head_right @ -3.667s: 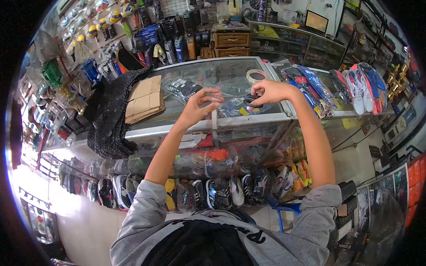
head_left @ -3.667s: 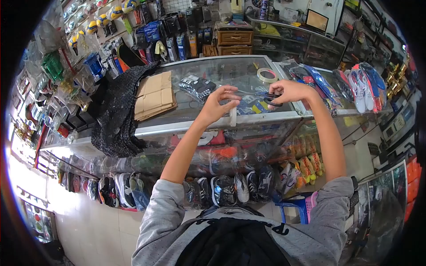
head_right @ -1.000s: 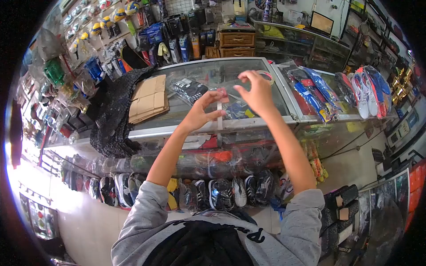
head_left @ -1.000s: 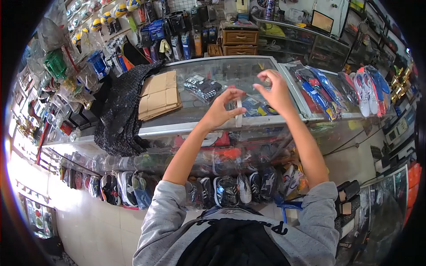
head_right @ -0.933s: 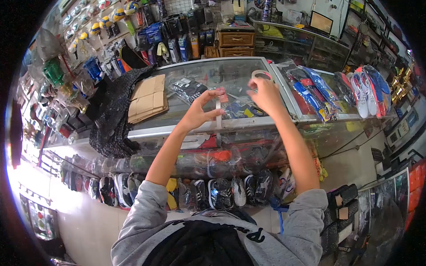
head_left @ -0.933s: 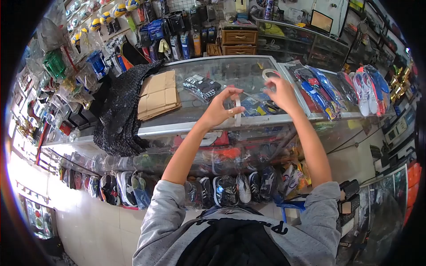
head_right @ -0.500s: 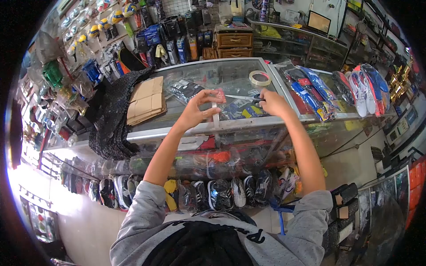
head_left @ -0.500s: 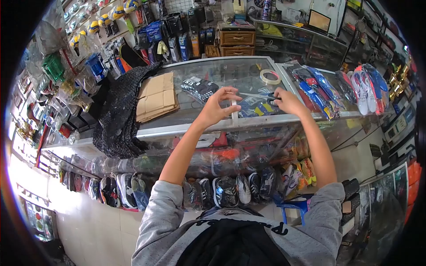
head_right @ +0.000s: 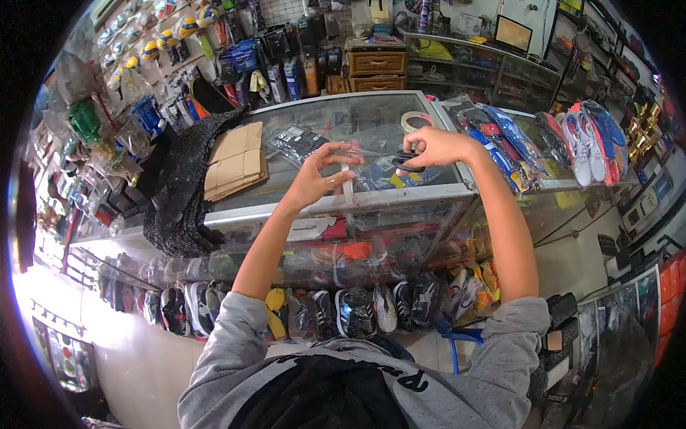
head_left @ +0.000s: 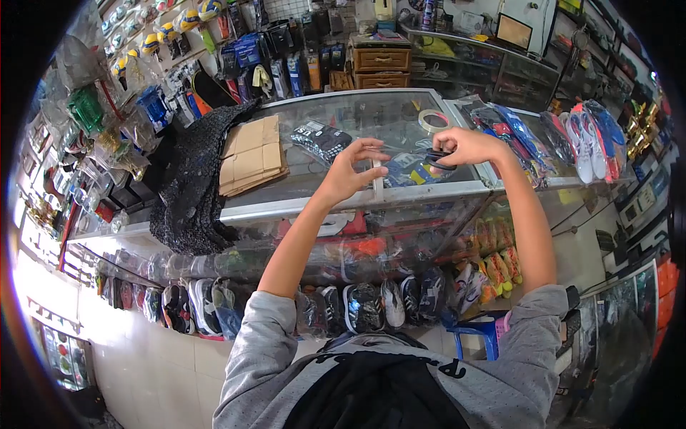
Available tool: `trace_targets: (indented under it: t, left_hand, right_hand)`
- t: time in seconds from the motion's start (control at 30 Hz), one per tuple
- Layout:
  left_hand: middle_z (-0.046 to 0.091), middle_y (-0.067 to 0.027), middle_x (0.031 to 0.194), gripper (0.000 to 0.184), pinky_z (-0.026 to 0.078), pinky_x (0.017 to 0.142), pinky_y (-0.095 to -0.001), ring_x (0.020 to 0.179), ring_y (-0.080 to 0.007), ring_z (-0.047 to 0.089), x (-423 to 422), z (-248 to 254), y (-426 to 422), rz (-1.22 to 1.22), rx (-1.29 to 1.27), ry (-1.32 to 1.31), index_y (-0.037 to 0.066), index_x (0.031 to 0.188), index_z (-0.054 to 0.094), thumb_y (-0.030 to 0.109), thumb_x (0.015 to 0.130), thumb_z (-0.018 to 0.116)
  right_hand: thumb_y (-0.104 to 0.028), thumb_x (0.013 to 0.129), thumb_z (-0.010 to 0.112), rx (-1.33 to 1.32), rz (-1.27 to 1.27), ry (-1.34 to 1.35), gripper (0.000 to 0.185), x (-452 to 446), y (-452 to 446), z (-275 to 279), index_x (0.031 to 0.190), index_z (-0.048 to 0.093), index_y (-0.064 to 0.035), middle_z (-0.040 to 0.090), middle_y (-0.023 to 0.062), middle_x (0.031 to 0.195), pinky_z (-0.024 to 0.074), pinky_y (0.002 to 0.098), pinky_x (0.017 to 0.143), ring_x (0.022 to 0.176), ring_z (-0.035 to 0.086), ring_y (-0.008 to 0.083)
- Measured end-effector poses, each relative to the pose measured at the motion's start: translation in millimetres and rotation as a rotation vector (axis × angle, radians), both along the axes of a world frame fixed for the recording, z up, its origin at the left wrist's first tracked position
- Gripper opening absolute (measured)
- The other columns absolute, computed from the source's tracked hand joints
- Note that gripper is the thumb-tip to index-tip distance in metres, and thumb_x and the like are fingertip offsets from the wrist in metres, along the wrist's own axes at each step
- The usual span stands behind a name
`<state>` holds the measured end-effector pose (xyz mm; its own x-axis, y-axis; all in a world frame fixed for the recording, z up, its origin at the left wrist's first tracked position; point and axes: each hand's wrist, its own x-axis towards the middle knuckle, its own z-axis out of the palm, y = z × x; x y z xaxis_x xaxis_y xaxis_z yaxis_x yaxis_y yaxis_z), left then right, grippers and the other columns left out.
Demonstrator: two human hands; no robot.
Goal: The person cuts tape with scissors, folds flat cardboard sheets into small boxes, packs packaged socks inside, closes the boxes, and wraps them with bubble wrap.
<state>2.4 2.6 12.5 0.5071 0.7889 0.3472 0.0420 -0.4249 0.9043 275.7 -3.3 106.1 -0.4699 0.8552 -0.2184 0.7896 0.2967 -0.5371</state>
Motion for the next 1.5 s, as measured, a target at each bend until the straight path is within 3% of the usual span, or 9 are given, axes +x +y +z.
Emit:
trace_targets:
  t: [0.33,0.47,0.53,0.63,0.83,0.9,0.97,1.2,1.5]
  left_hand:
    - [0.065,-0.0092,0.112,0.044,0.051,0.066,-0.0233,0.098,-0.0105,0.059,0,-4,0,0.008,-0.004,-0.025,0.005,0.123,0.046,0.009,0.085,0.067]
    - [0.065,-0.0087,0.112,0.044,0.051,0.063,-0.0222,0.096,-0.0094,0.059,1,-13,6,-0.011,0.151,-0.055,0.006,0.124,0.046,0.010,0.085,0.067]
    - [0.067,-0.0060,0.107,0.047,0.048,0.083,-0.0295,0.101,-0.0135,0.058,1,-6,-2,0.023,0.014,-0.052,0.005,0.122,0.049,0.011,0.080,0.072]
    - [0.067,-0.0060,0.108,0.049,0.041,0.096,-0.0342,0.107,-0.0162,0.056,1,2,-10,0.024,-0.136,-0.059,0.005,0.123,0.049,0.012,0.080,0.072]
    - [0.068,-0.0069,0.106,0.057,0.037,0.100,-0.0352,0.108,-0.0173,0.056,8,-10,-8,0.049,0.067,-0.093,0.008,0.129,0.045,0.012,0.079,0.073]
    - [0.068,-0.0074,0.105,0.059,0.037,0.099,-0.0354,0.108,-0.0178,0.056,12,-12,-6,0.067,0.123,-0.077,0.008,0.129,0.044,0.012,0.078,0.074]
    - [0.068,-0.0079,0.104,0.062,0.037,0.099,-0.0356,0.108,-0.0182,0.057,17,-12,-5,0.079,0.177,-0.062,0.008,0.130,0.043,0.013,0.077,0.075]
    - [0.066,-0.0122,0.104,0.065,0.039,0.097,-0.0355,0.105,-0.0210,0.058,51,-5,-15,0.002,0.203,0.006,0.005,0.132,0.040,0.010,0.076,0.072]
    - [0.055,-0.0166,0.123,0.069,0.040,0.098,-0.0361,0.115,-0.0241,0.052,151,-40,0,-0.062,0.212,0.045,0.003,0.133,0.038,0.022,0.076,0.073]
  right_hand:
    - [-0.016,0.084,0.064,-0.086,-0.001,0.076,0.014,0,-1,-1,0.087,0.058,-0.0034,0.052,-0.0040,0.056,0.0271,0.0232,0.051,0.052,0.037,0.0033]
    - [-0.017,0.084,0.065,-0.119,0.004,0.194,0.015,6,6,-10,0.086,0.059,-0.0027,0.059,-0.0006,0.060,0.0337,0.0233,0.051,0.054,0.049,0.0026]
    - [-0.018,0.083,0.066,-0.144,-0.012,0.282,0.017,11,10,-18,0.085,0.060,-0.0024,0.061,0.0015,0.062,0.0369,0.0239,0.051,0.056,0.053,0.0033]
    - [-0.021,0.080,0.071,0.054,-0.144,-0.003,0.024,14,17,-34,0.072,0.059,-0.0018,0.062,0.0052,0.063,0.0444,0.0263,0.055,0.059,0.059,0.0094]
    - [-0.029,0.075,0.074,0.589,-0.323,-0.146,0.029,-4,34,-90,0.083,0.068,-0.0015,0.068,0.0160,0.078,0.0501,0.0360,0.066,0.073,0.067,0.0253]
    - [-0.026,0.078,0.073,0.595,-0.215,0.362,0.027,-29,24,-85,0.089,0.069,-0.0021,0.069,0.0104,0.079,0.0493,0.0316,0.065,0.069,0.065,0.0201]
    - [-0.023,0.079,0.072,0.257,-0.164,0.817,0.024,-53,5,-82,0.090,0.069,-0.0014,0.067,0.0045,0.081,0.0471,0.0262,0.063,0.068,0.060,0.0131]
    - [-0.004,0.076,0.073,0.646,-0.228,0.935,0.013,-52,-18,-111,0.086,0.068,0.0018,0.057,0.0046,0.085,0.0457,0.0249,0.062,0.070,0.056,0.0098]
    - [-0.006,0.073,0.073,1.046,-0.768,0.857,0.008,42,-38,-121,0.077,0.067,-0.0035,0.056,0.0032,0.085,0.0410,0.0273,0.066,0.078,0.053,0.0139]
